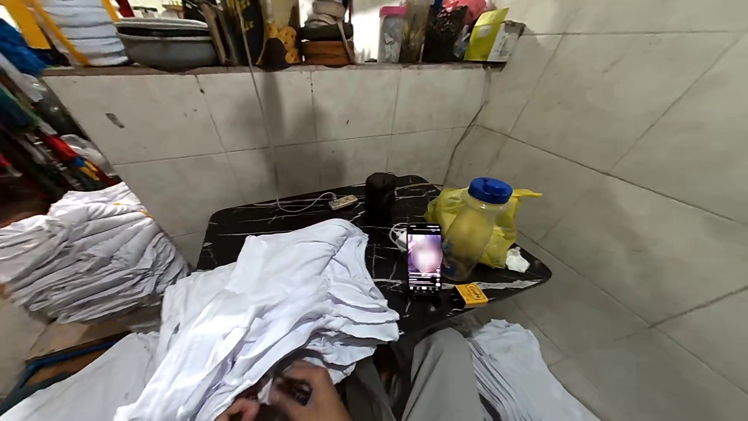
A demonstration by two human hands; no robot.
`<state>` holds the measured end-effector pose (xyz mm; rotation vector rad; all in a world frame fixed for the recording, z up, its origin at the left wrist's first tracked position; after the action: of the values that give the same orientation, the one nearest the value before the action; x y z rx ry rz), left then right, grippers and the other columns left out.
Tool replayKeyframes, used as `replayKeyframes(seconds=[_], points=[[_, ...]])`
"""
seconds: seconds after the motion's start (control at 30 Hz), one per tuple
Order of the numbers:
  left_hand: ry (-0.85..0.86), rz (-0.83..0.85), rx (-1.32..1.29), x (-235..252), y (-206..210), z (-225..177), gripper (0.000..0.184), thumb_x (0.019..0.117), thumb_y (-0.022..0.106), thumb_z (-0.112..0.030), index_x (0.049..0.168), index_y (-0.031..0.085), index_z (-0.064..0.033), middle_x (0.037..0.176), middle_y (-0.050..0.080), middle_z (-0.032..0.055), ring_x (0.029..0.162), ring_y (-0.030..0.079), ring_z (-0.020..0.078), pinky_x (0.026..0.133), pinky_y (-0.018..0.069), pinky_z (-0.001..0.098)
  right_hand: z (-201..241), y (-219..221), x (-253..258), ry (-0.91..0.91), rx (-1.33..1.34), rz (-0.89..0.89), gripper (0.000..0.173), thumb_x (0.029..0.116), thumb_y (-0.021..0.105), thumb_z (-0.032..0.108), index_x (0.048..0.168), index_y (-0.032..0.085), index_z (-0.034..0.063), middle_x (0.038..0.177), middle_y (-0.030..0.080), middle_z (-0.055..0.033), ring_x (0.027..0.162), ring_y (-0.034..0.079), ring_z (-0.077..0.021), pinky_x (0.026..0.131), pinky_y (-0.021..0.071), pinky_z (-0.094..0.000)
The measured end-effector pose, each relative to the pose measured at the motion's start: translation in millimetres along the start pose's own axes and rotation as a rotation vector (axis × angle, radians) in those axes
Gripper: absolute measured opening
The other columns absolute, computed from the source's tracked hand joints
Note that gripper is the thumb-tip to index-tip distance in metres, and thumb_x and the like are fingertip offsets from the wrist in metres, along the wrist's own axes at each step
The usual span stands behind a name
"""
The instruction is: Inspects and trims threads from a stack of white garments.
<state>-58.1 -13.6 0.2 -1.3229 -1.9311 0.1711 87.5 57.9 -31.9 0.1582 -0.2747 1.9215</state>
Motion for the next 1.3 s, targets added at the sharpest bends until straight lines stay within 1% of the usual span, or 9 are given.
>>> replayKeyframes(seconds=[0.13,0.3,0.43,0.6,0.7,0.87,1.03,1.17,1.3], points=[[0.015,0.035,-0.053,-9.5,9.0,-5.5,0.023,0.1022,0.060,-0.015,0.097,0.067,0.0058,0.093,0.071,0.0137,0.090,0.069,0.0090,0.087,0.0570,0.0244,-9.9,-8.5,3.0,0.018,0.117,-0.001,0.015,0.0942,0.071,0.014,0.101,0.074,0.0008,0.099,0.071,-0.0073,0.095,0.067,-0.0117,0.085,0.0571,-0.0305],[-0.103,0.764,-0.170,-36.3,25.3,-0.4,0.016,0.0949,0.064,0.001,0.106,0.075,0.0034,0.105,0.074,0.0181,0.100,0.072,0.0284,0.096,0.0557,0.0452,-13.8,-14.7,3.4,0.114,0.081,0.106,0.021,0.0980,0.066,0.019,0.111,0.071,0.0031,0.106,0.072,-0.0048,0.097,0.068,-0.0092,0.088,0.0573,-0.0311],[-0.091,0.365,-0.032,-23.9,-5.8,10.1,0.013,0.0942,0.069,-0.006,0.102,0.079,-0.0030,0.099,0.078,0.0086,0.090,0.076,0.0164,0.088,0.0612,0.0383,-16.2,-17.6,0.9,0.156,0.005,0.139,0.030,0.0944,0.073,0.033,0.108,0.074,0.0065,0.108,0.070,-0.0064,0.097,0.065,-0.0110,0.082,0.0544,-0.0310],[0.007,0.058,0.105,-6.5,-15.8,0.9,0.019,0.0911,0.075,-0.013,0.105,0.076,0.0010,0.098,0.078,0.0083,0.090,0.075,0.0115,0.089,0.0602,0.0305,-7.2,-9.5,-2.2,0.143,0.145,0.120,0.016,0.0946,0.070,0.015,0.104,0.070,0.0018,0.094,0.068,-0.0006,0.071,0.057,0.0003,0.064,0.0491,-0.0190],[-0.005,0.047,0.209,-6.9,-6.9,-0.6,0.028,0.0894,0.077,-0.020,0.104,0.075,0.0041,0.091,0.077,0.0137,0.083,0.074,0.0202,0.083,0.0608,0.0388,-2.7,-8.9,-3.9,0.082,0.160,0.070,0.016,0.0966,0.065,0.008,0.107,0.069,-0.0034,0.099,0.071,-0.0066,0.087,0.067,-0.0064,0.080,0.0574,-0.0259],[0.008,0.012,0.353,-6.9,5.5,8.2,0.022,0.0947,0.071,-0.024,0.096,0.081,-0.0042,0.090,0.078,0.0147,0.081,0.076,0.0257,0.079,0.0599,0.0450,2.2,-4.5,-5.2,-0.045,0.001,0.094,0.020,0.0992,0.064,0.011,0.108,0.070,-0.0054,0.095,0.072,-0.0142,0.086,0.070,-0.0169,0.082,0.0580,-0.0360],[-0.295,-0.083,-0.141,12.6,-2.3,2.5,0.026,0.1006,0.063,-0.012,0.105,0.060,0.0129,0.073,0.070,0.0071,0.057,0.070,0.0136,0.055,0.0631,0.0325,30.5,-34.1,-11.2,0.101,-0.749,0.254,0.043,0.0879,0.073,0.011,0.131,0.070,0.0126,0.135,0.063,-0.0198,0.092,0.072,-0.0381,0.077,0.0593,-0.0581],[-0.302,-0.205,-0.460,29.7,10.1,-1.0,0.019,0.0996,0.059,0.001,0.114,0.053,0.0110,0.082,0.076,0.0033,0.073,0.077,0.0155,0.072,0.0676,0.0337,50.5,-71.7,-16.4,0.215,-0.936,0.216,0.024,0.0849,0.072,0.006,0.109,0.074,0.0041,0.133,0.063,-0.0203,0.084,0.072,-0.0394,0.071,0.0593,-0.0574],[-0.121,-0.177,-0.446,42.0,24.7,-8.1,0.032,0.0941,0.064,0.006,0.122,0.049,0.0083,0.105,0.077,0.0039,0.096,0.076,0.0157,0.089,0.0643,0.0348,31.0,-105.1,-12.5,0.038,-0.766,0.028,0.019,0.0955,0.068,0.025,0.100,0.076,0.0077,0.094,0.074,-0.0138,0.086,0.074,-0.0318,0.075,0.0596,-0.0569]])
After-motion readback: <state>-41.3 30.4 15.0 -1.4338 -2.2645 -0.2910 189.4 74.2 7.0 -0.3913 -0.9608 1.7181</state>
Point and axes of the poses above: each hand's wrist, its own x-axis towards the middle knuckle, its own y-axis out of the palm, z = x × y, the point moved 4 cm from there along x, towards the middle knuckle
